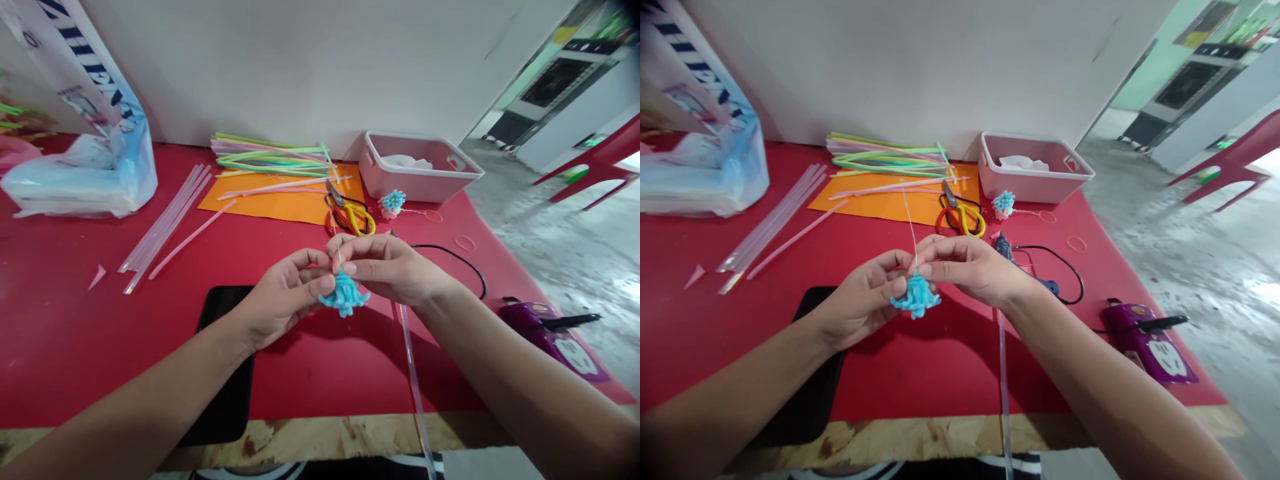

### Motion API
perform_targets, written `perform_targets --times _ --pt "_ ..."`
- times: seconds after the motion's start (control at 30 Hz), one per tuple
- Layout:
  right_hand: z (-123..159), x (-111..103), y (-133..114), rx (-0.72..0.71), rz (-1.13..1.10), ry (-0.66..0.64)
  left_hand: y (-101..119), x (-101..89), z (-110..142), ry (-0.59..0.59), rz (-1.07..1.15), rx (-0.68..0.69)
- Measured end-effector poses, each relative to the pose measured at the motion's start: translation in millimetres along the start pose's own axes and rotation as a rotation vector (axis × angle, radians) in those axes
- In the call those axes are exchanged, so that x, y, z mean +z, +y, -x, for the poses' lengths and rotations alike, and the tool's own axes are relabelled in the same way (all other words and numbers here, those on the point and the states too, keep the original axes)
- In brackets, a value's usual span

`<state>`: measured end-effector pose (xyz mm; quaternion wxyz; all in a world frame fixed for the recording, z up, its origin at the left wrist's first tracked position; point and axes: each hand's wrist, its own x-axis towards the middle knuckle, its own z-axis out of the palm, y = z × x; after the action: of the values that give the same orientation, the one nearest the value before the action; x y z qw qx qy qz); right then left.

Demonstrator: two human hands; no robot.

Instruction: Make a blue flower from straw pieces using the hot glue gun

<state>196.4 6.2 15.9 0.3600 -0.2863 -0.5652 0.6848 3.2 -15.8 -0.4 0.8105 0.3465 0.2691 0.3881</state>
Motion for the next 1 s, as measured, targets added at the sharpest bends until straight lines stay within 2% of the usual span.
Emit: perform_targets --times 0.1,0.23,0.33,0.4,0.5,0.57,0.77,1.0 --pt "5.9 2.7 1.0 -0.077 0.21 0.188 -2.3 -1.4 -1.5 0.139 -0.129 0.103" --pt "17.1 17.3 7.0 -0.161 0.614 0.523 -7.6 -1.1 1.1 0.251 -0.599 0.385" --pt "24.1 34.2 13.7 -0.229 0.701 0.674 -11.5 0.8 4.9 0.277 -0.895 0.527" --pt "26.3 43.4 17.6 -0.239 0.693 0.722 -13.0 2.2 6.6 0.291 -0.98 0.566" --pt "26.4 49.6 20.6 -0.223 0.654 0.75 -13.0 3.1 7.5 0.313 -0.965 0.57" --pt "25.6 48.7 20.4 -0.209 0.62 0.72 -11.8 2.9 7.3 0.315 -0.906 0.545" --pt "26.4 35.2 18.3 -0.201 0.509 0.54 -6.2 3.4 3.4 0.257 -0.535 0.275" --pt "28.4 30.4 18.9 -0.188 0.405 0.497 -7.3 5.4 -0.7 0.185 -0.288 0.127"
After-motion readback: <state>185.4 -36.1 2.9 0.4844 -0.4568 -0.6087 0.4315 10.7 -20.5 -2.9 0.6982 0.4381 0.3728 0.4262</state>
